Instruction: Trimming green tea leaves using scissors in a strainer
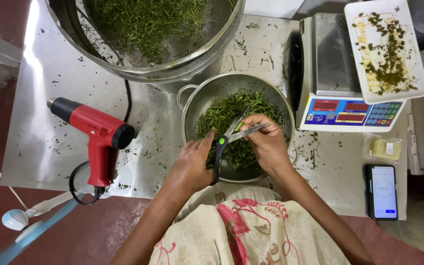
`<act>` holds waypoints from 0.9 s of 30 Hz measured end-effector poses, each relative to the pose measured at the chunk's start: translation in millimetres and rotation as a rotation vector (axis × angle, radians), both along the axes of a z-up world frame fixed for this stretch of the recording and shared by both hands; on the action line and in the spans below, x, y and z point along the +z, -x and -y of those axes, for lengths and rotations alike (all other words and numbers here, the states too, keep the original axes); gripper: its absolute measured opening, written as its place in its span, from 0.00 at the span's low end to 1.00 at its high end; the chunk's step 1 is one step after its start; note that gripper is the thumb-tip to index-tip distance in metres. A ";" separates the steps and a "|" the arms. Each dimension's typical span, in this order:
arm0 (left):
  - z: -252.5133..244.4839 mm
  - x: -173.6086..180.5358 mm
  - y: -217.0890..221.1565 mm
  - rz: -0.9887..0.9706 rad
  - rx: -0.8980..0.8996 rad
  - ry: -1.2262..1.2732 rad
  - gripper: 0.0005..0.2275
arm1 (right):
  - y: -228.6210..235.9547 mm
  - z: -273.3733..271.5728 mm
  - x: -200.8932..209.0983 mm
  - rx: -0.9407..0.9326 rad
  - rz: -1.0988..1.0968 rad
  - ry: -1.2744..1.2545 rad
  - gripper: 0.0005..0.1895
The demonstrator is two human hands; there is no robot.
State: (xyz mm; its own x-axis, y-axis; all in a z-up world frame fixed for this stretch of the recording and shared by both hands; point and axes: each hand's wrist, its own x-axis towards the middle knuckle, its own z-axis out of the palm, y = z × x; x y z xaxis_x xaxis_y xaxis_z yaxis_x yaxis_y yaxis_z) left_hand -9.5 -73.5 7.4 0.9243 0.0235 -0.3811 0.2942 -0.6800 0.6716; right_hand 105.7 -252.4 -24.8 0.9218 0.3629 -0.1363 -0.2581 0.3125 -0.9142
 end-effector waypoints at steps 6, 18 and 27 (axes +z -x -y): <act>-1.5 -1.1 -2.1 0.032 0.005 0.003 0.44 | 6.1 -1.0 -1.0 -0.056 0.016 0.017 0.09; -1.2 -8.0 -4.5 0.098 -0.022 -0.022 0.43 | 8.0 0.8 -12.9 -0.096 0.002 0.032 0.09; -1.8 0.2 -2.4 0.076 -0.008 0.030 0.41 | 11.9 -3.2 -1.5 -0.126 0.048 0.073 0.07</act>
